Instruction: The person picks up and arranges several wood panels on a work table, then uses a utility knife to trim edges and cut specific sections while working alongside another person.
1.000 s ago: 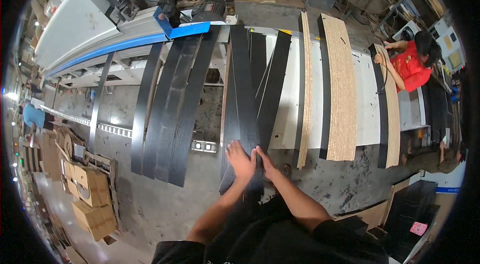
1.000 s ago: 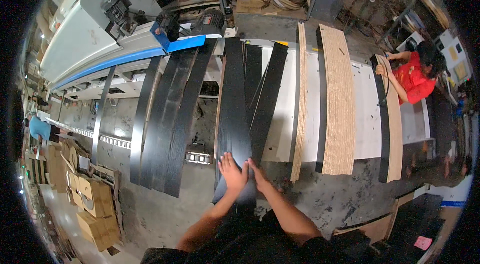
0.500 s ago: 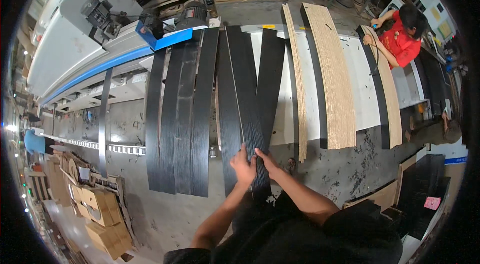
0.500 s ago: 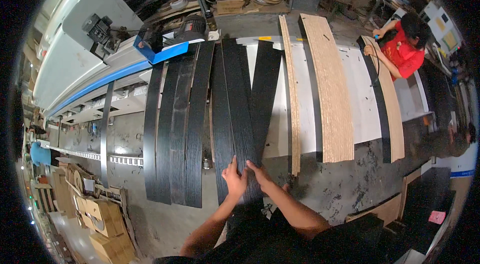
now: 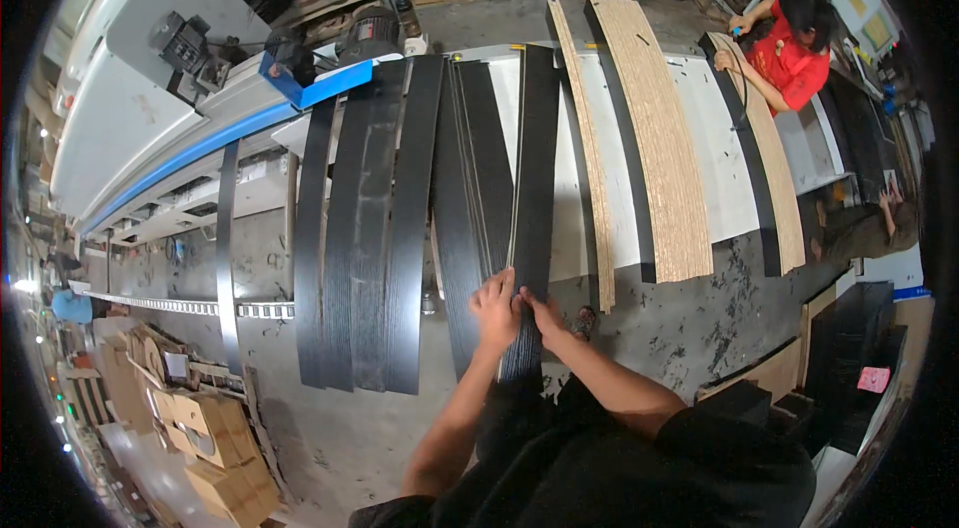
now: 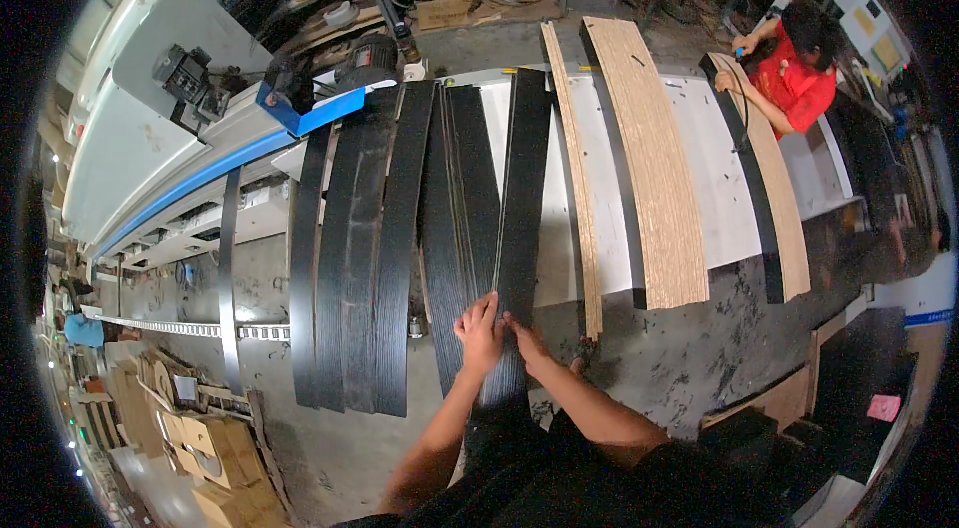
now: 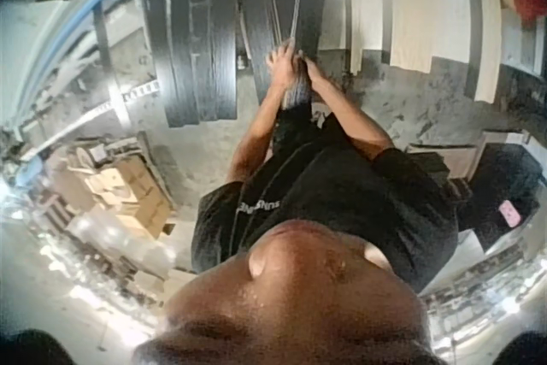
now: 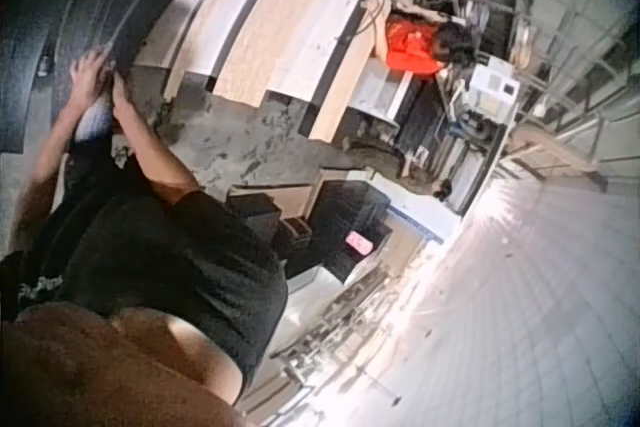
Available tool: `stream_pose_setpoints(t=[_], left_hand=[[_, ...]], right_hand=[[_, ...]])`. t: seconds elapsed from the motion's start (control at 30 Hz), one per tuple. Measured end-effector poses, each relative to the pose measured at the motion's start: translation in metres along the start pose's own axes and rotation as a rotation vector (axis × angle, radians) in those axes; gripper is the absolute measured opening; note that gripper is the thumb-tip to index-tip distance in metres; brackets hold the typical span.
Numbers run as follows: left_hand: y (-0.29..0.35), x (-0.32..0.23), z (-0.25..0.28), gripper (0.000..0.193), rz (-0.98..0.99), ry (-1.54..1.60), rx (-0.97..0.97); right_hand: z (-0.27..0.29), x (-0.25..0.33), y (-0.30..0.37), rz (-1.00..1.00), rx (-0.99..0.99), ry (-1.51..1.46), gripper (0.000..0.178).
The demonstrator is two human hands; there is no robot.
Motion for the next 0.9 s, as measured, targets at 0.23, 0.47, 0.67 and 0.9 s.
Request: stream_pose_setpoints(t=[0.23, 0.47, 0.67, 0.9], left_hand=[[0.052, 0.019, -0.008, 0.078, 0.305, 0.053, -0.052], [0.093, 0.030, 0.013, 0.069, 0.428, 0.077, 0.033], [0.093, 0.043, 0.013, 0.061, 0.505, 0.569, 0.241], [0.109, 0.013, 0.016, 0.051, 0.555, 0.569, 0.169]], right_hand=[[0.021, 0.015, 0.011, 0.058, -0.231, 0.156, 0.086], [0.027, 0.044, 0.037, 0.151, -0.318, 0.484, 0.096], [0.002, 0.057, 0.041, 0.462, -0.107, 0.418, 0.077], [0.023, 0.039, 0.037, 0.438, -0.053, 0.518, 0.070]])
Point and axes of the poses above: each hand's wrist, its own y-axis away from the middle knuckle, its own z-axis out of the back of the hand, x = y × z, the point moved 9 cm from there along -y, towards the middle knuckle, and after that the axes turned 11 degrees about z, right-handed, at the moved point
